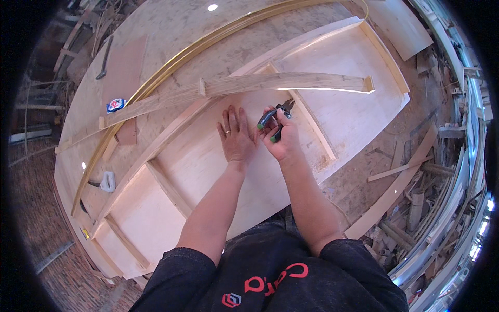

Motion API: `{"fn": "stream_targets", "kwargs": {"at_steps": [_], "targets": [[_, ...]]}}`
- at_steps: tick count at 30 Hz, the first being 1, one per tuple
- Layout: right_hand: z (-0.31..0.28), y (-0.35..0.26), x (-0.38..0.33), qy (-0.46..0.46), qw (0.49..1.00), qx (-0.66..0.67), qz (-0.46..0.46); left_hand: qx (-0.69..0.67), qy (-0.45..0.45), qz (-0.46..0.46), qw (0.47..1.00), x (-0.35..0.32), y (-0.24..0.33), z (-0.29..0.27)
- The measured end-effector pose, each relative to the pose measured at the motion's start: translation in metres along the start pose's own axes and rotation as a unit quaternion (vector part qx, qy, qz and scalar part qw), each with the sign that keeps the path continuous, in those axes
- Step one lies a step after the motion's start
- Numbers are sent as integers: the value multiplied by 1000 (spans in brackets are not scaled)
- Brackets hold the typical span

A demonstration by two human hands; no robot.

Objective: The person assembles a wooden structure by positioning and securing wooden strips onto a large plywood base. They use pliers to remove fasteners, a hand saw to trim pieces, and a hammer to drive nails into the wood.

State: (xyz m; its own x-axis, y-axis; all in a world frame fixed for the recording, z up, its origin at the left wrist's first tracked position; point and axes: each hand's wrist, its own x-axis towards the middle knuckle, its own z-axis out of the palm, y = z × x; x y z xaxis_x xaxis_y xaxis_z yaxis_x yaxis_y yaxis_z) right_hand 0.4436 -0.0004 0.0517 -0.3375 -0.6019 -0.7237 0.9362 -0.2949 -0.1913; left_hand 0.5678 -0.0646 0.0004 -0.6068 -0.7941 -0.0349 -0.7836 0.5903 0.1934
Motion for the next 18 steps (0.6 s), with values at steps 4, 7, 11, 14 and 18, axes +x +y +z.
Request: {"fn": "stream_targets", "kwargs": {"at_steps": [4, 7, 11, 14, 18], "targets": [[9, 2, 0, -5, 1000, 19, 6, 3, 36, 10, 999, 0, -1, 5], [13, 0, -4, -1, 999, 37, 5, -15, 37, 9, 999, 0, 0, 0], [19, 2, -4, -11, 998, 52, -25, 13, 27, 7, 1000, 2, -3, 8], [32, 7, -6, -24, 995, 80, -51, 38, 37, 12, 999, 3, -6, 13], [33, 6, -2, -32, 988, 142, -40, 25, 23, 8, 999, 2, -5, 12]]}}
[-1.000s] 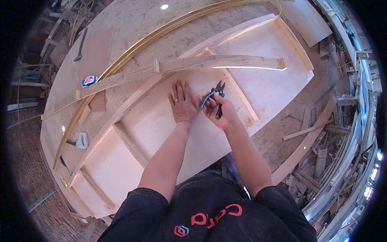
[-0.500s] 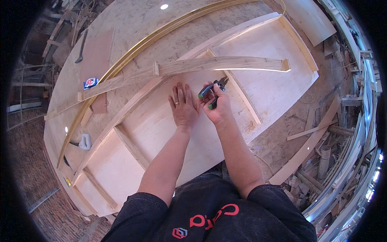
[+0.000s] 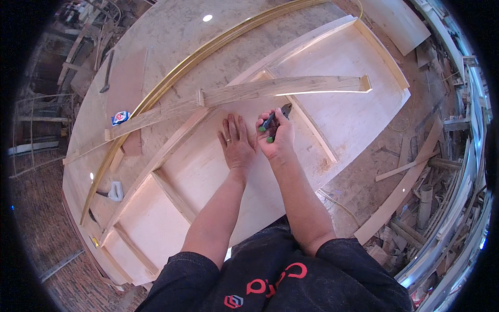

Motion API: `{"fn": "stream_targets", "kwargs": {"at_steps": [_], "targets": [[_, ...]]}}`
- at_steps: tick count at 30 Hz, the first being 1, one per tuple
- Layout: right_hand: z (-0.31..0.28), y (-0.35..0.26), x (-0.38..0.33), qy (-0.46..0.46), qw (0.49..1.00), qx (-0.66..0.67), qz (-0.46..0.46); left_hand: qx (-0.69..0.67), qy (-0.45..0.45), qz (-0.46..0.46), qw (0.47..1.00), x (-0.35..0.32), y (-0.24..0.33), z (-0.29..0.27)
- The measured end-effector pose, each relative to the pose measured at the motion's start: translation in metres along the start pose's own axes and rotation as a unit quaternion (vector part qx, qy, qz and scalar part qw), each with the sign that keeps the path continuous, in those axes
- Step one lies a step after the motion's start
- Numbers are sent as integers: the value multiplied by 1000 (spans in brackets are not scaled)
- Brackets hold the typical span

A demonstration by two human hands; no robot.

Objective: The person assembles a wooden structure by positioning and securing wooden strips onto a large plywood base. They use pliers to remove fasteners, a hand saw to trim pieces, and a hammer to drive nails into the wood.

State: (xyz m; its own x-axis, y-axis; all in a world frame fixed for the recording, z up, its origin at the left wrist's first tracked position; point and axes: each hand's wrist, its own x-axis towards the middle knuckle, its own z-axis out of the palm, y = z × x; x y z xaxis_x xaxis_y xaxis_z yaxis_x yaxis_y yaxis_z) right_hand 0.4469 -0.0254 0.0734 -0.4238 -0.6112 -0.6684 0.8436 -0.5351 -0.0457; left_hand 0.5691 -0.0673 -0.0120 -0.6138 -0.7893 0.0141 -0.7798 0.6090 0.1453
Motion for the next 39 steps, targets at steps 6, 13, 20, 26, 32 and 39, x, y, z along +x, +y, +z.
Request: {"fn": "stream_targets", "kwargs": {"at_steps": [6, 13, 20, 26, 32, 39], "targets": [[-17, -32, -20, -7, 995, -29, 97, -37, -5, -8, 999, -6, 4, -14], [-18, -53, -162, 47, 902, -428, 40, -37, -7, -3, 999, -5, 7, -29], [-85, -148, -153, 53, 709, -703, 9, -91, 99, 20, 991, 1, 6, -16], [-109, -119, -141, 9, 698, -709, 99, -487, 41, -181, 853, 21, 44, -44], [-68, -97, -96, -14, 732, -660, 169, -706, -55, -346, 615, 96, 66, -70], [-30, -83, -12, -21, 828, -514, 223, -762, -82, -370, 524, 134, 63, -71]]}}
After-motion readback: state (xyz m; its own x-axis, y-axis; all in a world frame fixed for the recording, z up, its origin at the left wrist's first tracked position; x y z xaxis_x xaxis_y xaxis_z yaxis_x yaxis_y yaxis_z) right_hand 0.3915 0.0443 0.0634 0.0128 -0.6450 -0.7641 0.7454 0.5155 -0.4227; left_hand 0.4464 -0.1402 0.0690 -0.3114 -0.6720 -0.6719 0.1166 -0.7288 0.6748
